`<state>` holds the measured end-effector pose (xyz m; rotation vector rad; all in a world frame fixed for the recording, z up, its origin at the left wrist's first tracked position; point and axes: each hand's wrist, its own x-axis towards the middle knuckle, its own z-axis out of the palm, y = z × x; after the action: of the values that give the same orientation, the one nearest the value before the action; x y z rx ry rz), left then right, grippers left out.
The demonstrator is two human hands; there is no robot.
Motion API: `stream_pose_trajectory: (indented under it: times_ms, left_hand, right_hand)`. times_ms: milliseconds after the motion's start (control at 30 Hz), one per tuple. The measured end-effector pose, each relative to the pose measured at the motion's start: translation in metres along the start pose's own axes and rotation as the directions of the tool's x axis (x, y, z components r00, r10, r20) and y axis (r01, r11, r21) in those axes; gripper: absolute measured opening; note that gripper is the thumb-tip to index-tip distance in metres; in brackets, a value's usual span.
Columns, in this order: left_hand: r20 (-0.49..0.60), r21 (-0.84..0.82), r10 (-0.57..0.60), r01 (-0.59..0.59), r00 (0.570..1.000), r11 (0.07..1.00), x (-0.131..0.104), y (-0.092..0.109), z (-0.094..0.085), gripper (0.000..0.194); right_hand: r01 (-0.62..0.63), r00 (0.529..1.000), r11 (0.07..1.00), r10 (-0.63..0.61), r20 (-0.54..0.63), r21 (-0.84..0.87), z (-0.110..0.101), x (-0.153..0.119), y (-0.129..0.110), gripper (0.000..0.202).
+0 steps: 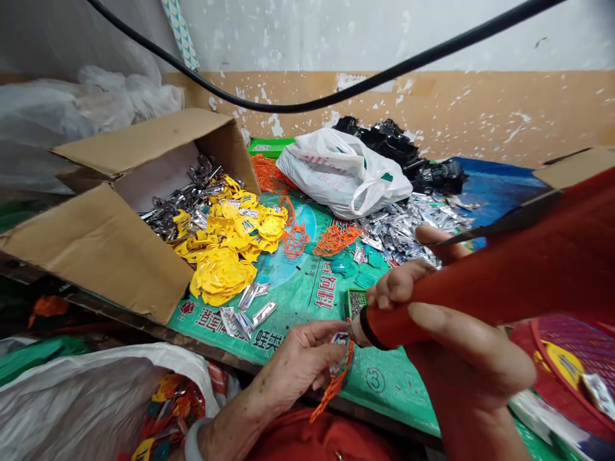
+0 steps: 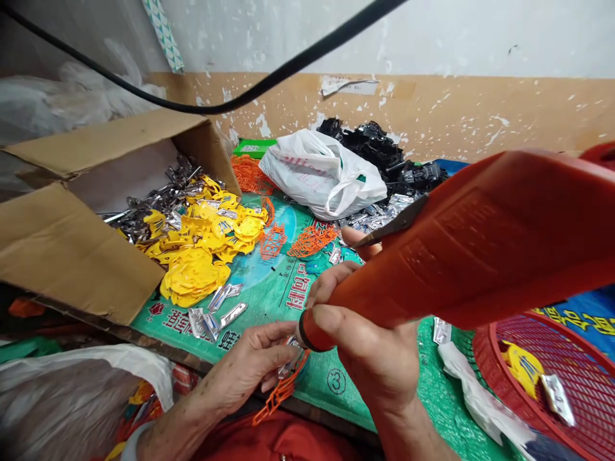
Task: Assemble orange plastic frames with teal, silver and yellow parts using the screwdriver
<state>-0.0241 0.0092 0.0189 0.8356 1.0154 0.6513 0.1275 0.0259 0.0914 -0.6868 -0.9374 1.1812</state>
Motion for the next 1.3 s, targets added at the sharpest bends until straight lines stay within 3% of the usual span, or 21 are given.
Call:
stream_pose_trajectory:
  times_ms: [333,567,800,1133,1300]
  left_hand:
    - [-0.067,-0.02,-0.023,0.021,0.998,1.0,-0.0021,-0.0094,-0.001,0.028]
    - [-0.104,0.083,-0.027,0.035,0.994,0.996,-0.0051,-0.0048,0.0018,0.029]
    - [-0.1,0.161,-0.009,0.025,0.995,0.987,-0.0064,-0.0065,0.0028,0.024]
    - [-0.107,0.21,-0.004,0.027,0.994,0.977,-0.0067,-0.0045,0.0044,0.024]
    - [-0.103,0.172,-0.018,0.036,0.995,0.984,-0.0069,-0.0038,0.0027,0.028]
  right_hand:
    - [-0.036,0.999,0.997,0.036,0.001,0.069,-0.0016,-0.0032,0.003,0.055]
    - [-0.021,0.999,0.998,0.02,0.026,0.065,-0.004,-0.0059,0.0018,0.053]
    - [-0.002,0.999,0.998,-0.001,0.041,0.062,-0.0078,-0.0086,0.0019,0.048]
    - [-0.066,0.995,0.997,0.063,0.071,0.046,-0.0083,-0.0097,0.0036,0.053]
    - [-0.063,0.997,0.997,0.06,0.054,0.042,-0.0075,-0.0082,0.0038,0.052]
